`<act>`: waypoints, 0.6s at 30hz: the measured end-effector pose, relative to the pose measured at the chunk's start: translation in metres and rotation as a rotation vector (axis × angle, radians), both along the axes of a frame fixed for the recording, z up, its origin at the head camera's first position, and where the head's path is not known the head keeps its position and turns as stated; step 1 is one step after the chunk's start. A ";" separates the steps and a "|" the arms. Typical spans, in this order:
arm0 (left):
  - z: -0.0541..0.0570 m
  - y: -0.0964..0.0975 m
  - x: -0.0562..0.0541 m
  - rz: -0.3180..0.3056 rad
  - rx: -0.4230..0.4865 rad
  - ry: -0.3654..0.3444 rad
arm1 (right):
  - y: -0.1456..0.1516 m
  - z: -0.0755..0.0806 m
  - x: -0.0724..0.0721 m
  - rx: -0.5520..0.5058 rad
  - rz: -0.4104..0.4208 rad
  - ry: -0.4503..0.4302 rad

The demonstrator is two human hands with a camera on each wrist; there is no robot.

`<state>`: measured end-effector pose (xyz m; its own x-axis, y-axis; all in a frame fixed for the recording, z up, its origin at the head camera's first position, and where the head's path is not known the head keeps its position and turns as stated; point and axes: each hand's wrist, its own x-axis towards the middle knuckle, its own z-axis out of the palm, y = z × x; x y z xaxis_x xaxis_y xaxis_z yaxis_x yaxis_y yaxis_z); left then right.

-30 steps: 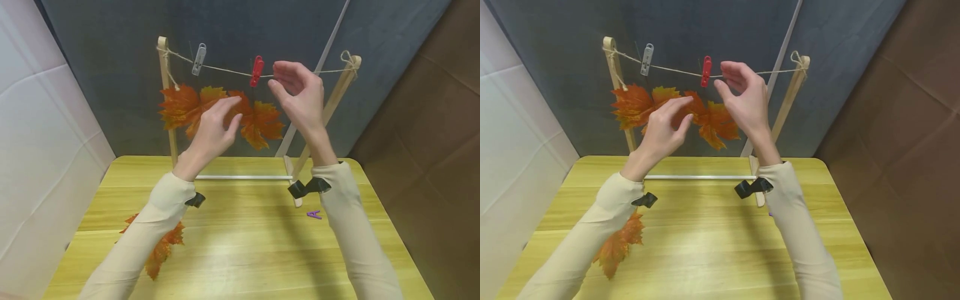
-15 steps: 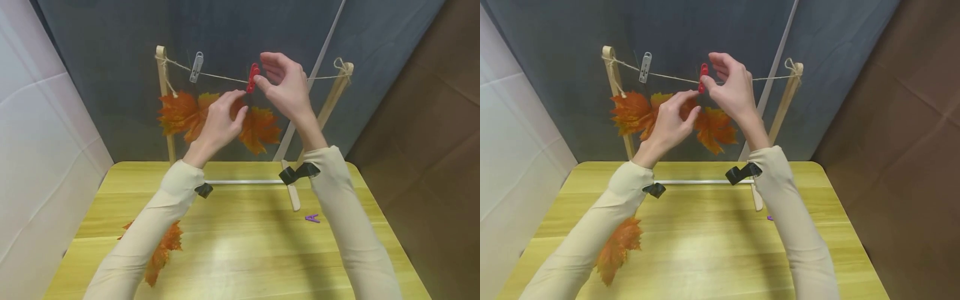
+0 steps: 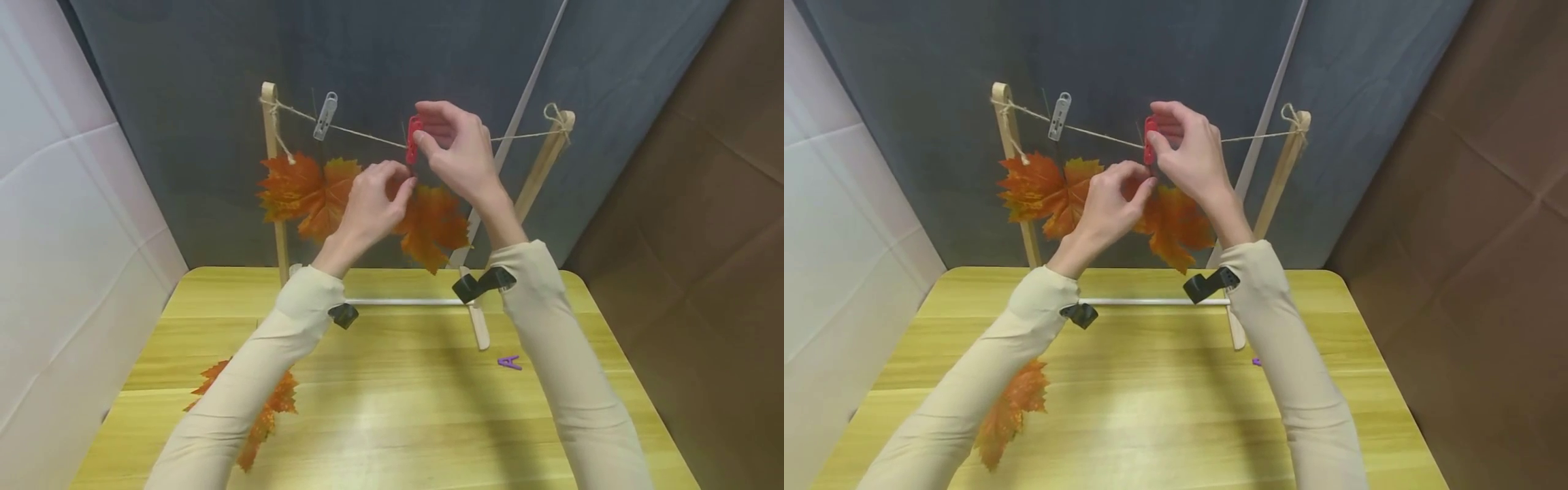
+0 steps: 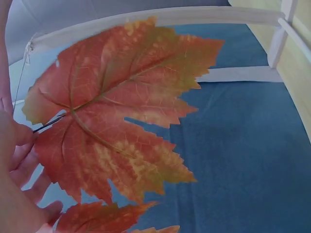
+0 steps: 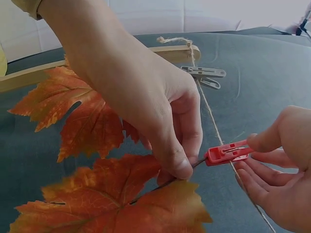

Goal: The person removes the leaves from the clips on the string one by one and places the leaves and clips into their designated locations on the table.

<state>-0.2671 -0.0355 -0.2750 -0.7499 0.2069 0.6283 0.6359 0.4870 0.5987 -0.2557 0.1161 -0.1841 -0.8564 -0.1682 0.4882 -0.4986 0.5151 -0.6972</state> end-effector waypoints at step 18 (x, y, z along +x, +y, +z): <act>-0.002 0.001 0.001 -0.035 0.041 -0.044 | -0.004 -0.002 0.004 -0.005 -0.012 0.047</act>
